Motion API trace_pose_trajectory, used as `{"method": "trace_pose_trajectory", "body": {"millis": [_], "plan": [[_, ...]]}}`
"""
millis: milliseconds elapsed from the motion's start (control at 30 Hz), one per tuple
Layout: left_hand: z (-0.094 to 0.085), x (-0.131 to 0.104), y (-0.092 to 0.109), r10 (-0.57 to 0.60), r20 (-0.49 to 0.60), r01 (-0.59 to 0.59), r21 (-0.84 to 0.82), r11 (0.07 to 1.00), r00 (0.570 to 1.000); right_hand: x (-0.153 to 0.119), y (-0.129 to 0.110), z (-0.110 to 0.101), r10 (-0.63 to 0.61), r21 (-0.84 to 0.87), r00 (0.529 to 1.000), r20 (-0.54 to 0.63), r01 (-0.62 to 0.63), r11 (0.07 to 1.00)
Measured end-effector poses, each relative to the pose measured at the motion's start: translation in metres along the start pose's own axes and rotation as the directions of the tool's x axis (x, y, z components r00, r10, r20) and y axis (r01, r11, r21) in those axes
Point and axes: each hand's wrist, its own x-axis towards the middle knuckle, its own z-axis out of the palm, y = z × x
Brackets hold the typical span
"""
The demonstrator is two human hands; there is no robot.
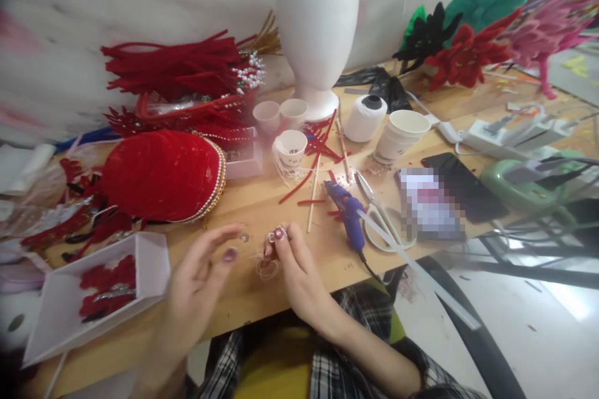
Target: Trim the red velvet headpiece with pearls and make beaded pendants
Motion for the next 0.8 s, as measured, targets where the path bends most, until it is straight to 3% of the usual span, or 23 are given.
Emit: {"method": "trace_pose_trajectory", "body": {"millis": [67,167,333,600,800], "plan": [[0.016,0.006,-0.001,0.060,0.122,-0.060,-0.002,0.998,0.991,-0.002,0.002,0.001,-0.024,-0.052,1.000,-0.016,0.024,0.998],[0.025,0.009,-0.006,0.158,0.071,-0.159,-0.001,0.987,0.985,-0.003,0.004,0.003,-0.034,-0.081,0.999,-0.021,0.032,0.996],[0.020,0.003,-0.009,0.224,0.072,-0.228,0.046,0.973,0.972,-0.001,0.004,0.009,-0.002,0.026,1.000,0.013,0.001,1.000],[0.020,0.002,-0.013,0.102,0.081,-0.092,-0.118,0.989,0.991,0.001,-0.002,0.013,0.022,0.082,1.000,0.020,-0.024,0.996],[0.019,0.001,-0.012,0.183,0.023,-0.177,-0.174,0.969,0.983,0.001,-0.002,0.012,0.025,0.094,0.999,0.022,-0.027,0.995]]}}
